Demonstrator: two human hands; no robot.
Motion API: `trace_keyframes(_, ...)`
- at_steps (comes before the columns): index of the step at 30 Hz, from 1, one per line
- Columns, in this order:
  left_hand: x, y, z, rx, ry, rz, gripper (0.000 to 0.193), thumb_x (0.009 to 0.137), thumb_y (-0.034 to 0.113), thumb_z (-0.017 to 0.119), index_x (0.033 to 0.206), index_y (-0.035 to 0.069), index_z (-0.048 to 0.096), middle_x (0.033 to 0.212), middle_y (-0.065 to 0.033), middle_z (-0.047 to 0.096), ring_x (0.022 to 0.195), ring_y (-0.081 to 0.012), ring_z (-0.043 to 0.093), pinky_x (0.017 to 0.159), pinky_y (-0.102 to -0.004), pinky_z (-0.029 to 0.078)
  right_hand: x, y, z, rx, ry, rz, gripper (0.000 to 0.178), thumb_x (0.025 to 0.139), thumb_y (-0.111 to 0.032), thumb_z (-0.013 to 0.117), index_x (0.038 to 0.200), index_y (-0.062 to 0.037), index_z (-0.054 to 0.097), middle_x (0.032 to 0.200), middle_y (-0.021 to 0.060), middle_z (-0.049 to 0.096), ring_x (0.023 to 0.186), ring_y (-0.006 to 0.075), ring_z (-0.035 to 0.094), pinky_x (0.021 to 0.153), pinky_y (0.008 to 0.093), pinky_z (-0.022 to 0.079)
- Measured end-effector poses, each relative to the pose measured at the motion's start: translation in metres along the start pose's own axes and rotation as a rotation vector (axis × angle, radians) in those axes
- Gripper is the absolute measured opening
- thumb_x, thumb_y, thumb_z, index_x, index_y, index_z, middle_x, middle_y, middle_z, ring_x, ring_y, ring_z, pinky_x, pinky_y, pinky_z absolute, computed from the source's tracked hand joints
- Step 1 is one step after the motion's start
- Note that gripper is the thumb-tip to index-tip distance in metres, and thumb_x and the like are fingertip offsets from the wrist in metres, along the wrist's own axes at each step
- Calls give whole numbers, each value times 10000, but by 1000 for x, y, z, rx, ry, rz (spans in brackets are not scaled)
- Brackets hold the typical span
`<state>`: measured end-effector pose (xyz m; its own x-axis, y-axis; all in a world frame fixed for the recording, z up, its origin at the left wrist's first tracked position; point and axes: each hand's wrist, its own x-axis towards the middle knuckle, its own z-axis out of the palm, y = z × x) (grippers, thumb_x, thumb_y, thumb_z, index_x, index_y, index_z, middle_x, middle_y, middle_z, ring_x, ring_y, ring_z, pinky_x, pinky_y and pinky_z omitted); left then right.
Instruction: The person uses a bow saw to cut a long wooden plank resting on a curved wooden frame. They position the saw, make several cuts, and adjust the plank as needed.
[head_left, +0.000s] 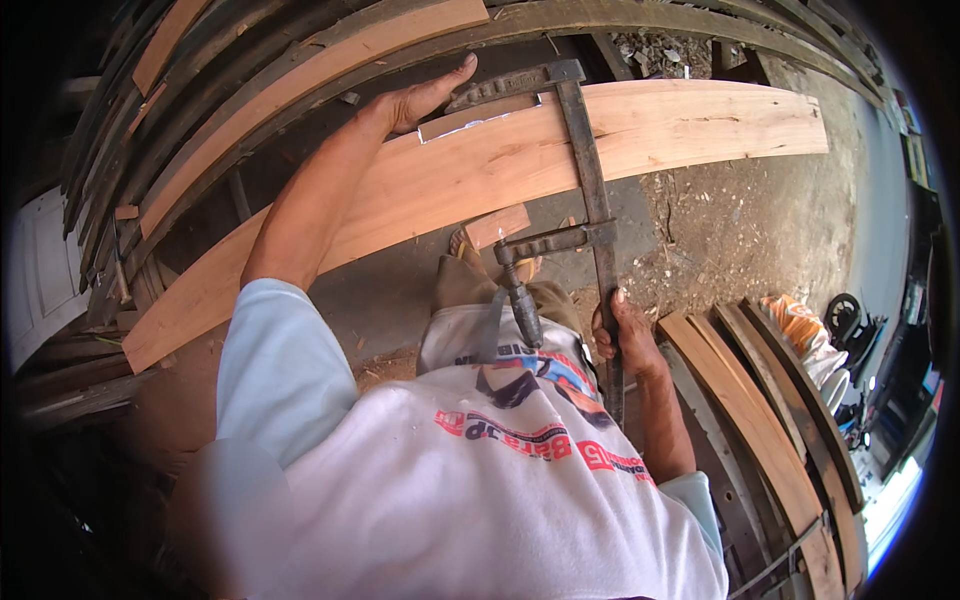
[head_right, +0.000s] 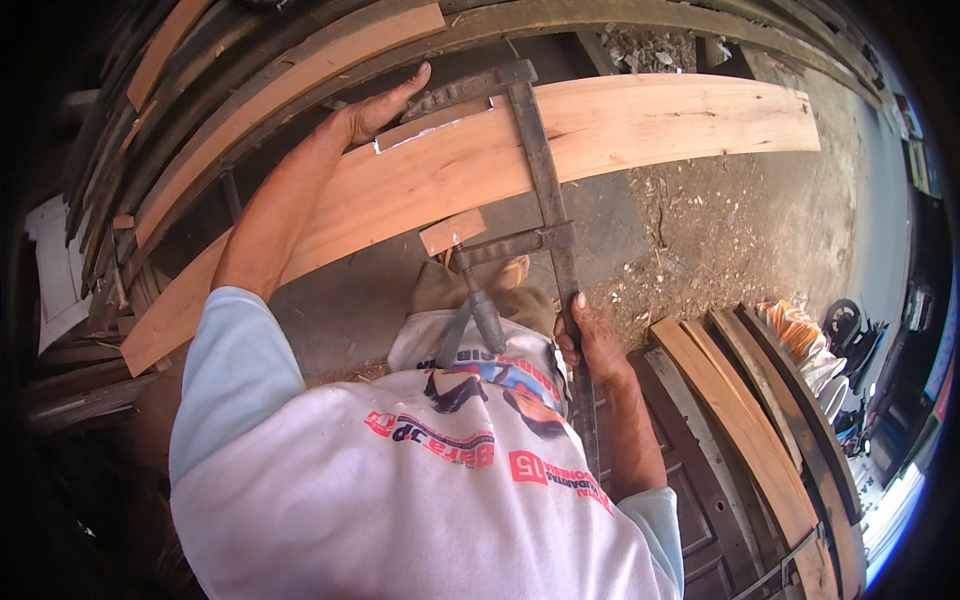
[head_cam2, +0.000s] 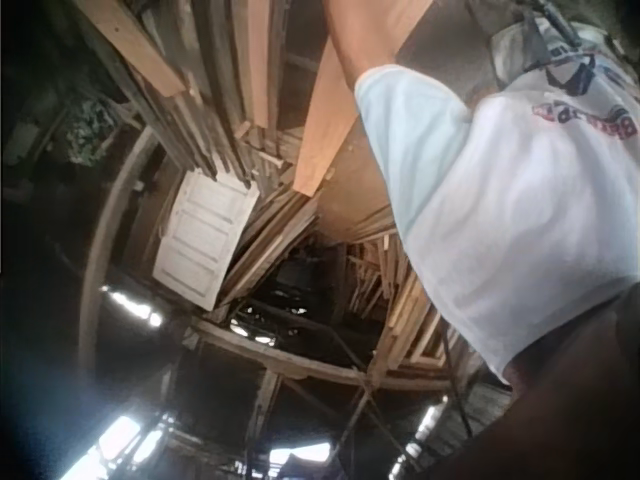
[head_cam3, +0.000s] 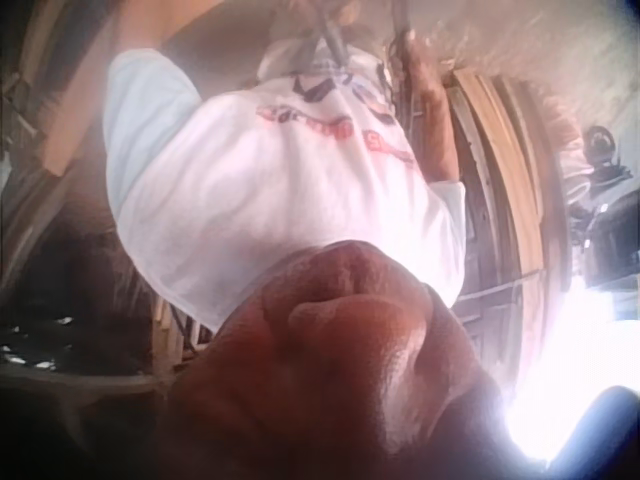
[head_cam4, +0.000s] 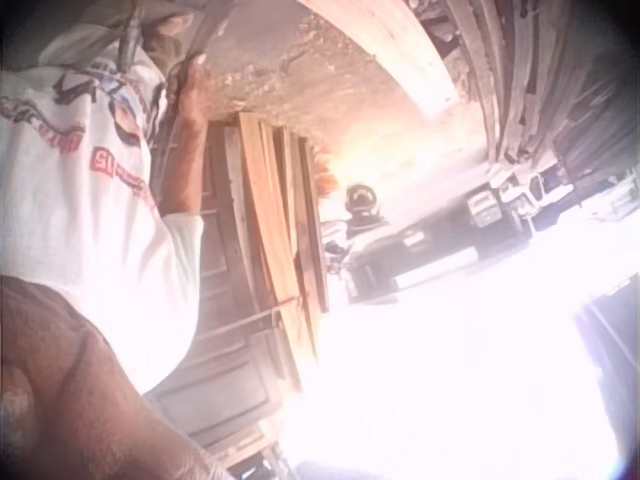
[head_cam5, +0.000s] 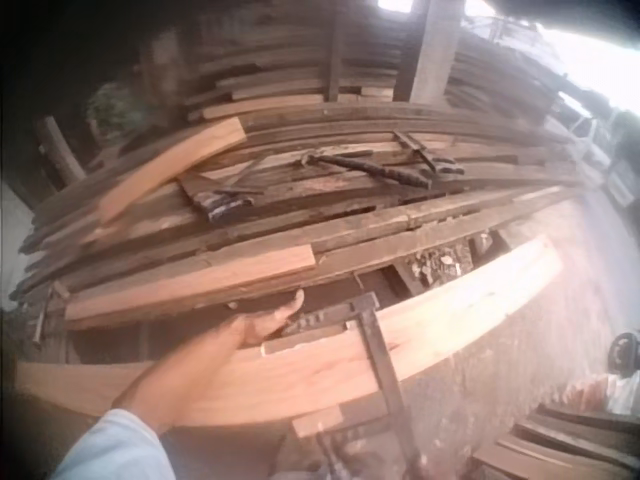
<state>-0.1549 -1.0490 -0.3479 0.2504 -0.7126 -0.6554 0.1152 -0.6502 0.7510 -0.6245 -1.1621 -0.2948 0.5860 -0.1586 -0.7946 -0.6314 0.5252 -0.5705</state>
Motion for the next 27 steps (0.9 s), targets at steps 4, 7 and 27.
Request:
trace_keyframes(4,-6,-4,-9,-117,-182,58,1221,784,895,549,1630,161,61,1679,-111,29,1532,-266,22,1225,-522,107,0,3,3,-8,5,-10,743,1038,-700,393,716,-50,552,563,2,453,451,101,412,443,267,338)
trace_keyframes(7,-6,-4,-20,157,-311,10,1026,745,726,771,1419,14,471,1333,-176,506,1222,-227,480,988,-394,413,0,3,3,-18,7,-23,741,1039,-698,393,721,-49,557,564,2,456,454,100,417,446,266,340)
trace_keyframes(27,-35,16,0,223,-117,151,793,616,514,943,1092,-89,744,972,-242,749,906,-301,739,722,-393,565,1,3,4,8,2,-20,716,1043,-683,410,732,-52,549,565,1,454,455,104,428,447,264,354)
